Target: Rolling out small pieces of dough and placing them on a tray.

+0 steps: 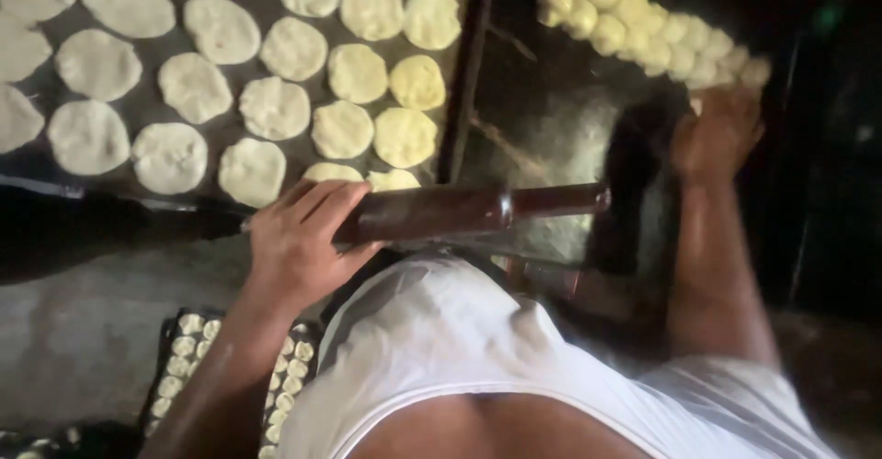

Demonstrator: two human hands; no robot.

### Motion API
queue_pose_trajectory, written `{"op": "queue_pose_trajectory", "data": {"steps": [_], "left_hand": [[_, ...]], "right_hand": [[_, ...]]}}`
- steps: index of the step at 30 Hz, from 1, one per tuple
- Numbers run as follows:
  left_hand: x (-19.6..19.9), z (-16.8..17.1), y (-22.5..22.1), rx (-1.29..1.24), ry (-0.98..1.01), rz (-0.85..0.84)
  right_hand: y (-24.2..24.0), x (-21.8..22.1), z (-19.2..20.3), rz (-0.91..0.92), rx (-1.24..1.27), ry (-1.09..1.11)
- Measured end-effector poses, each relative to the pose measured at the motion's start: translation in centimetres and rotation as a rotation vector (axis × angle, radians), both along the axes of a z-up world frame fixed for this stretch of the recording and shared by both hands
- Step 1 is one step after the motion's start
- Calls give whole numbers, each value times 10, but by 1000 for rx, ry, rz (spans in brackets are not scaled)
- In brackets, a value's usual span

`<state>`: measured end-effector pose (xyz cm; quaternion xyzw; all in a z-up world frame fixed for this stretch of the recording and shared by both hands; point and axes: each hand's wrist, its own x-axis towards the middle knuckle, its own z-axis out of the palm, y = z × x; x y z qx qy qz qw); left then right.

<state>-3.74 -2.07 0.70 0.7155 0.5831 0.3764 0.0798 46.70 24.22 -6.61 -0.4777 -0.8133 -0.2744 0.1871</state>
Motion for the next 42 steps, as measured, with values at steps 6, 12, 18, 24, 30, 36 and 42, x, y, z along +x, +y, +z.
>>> {"op": "queue_pose_trajectory", "data": {"steps": [6, 12, 18, 24, 30, 36, 42], "left_hand": [[66, 3, 17, 23, -1, -112], [113, 8, 17, -19, -14, -5], [158, 0, 34, -26, 51, 18], [203, -25, 70, -68, 234, -16], [238, -48, 93, -17, 373, -177], [267, -78, 152, -203, 531, -331], [259, -58, 133, -371, 396, -337]], "right_hand": [[-16, 72, -3, 126, -233, 326], [-150, 8, 14, 193, -161, 394], [-189, -4, 25, 68, -538, 215], [-208, -3, 1, 124, -610, 147], [-186, 47, 29, 91, -963, 825], [-112, 102, -31, 110, -222, 431], [-117, 117, -51, 43, -343, 608]]}}
